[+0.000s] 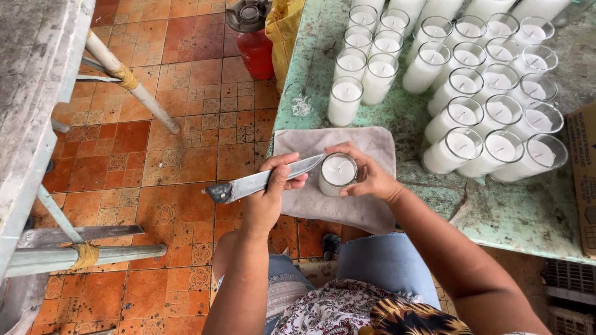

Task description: Scraping excess wax from the rims of glass candle jars and wiping them clean with a cloth.

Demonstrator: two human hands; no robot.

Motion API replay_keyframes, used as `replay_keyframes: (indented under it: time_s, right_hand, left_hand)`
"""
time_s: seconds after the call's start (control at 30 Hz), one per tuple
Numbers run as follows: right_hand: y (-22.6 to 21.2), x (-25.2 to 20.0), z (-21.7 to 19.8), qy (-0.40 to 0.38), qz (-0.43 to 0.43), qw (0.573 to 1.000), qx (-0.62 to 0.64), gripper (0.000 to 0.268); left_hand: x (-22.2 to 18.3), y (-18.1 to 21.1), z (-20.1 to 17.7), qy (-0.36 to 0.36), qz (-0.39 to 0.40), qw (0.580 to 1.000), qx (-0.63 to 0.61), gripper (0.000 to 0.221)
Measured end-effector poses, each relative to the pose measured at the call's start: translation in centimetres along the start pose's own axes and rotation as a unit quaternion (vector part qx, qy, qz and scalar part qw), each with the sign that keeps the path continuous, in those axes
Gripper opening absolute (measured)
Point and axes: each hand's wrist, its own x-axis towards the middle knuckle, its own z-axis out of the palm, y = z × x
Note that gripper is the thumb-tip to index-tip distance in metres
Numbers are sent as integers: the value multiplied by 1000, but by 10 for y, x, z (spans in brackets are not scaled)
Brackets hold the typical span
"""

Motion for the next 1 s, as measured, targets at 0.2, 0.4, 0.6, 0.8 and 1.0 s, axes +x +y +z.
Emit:
replay_keyframes:
  time_s: [0.2,0.4,0.6,0.8,1.0]
  right_hand:
    - [60,-20,-1,116,-30,977,178,99]
    - [45,-21,4,101,31,971,216,92]
    - [59,-24,0,92,5,974,207,88]
    - [62,-26,-1,91,7,974,209,88]
    - [52,-24,5,89,-20,984,153,97]
  left_hand:
    - [22,34,15,-84,123,980,131,19]
    - [38,46,22,-123,92,966,207,12]
    - [48,51,23,-155,80,943,285,10]
    - [48,62,30,-169,63,927,328,8]
    - [50,55,27,-166,56,939,295,11]
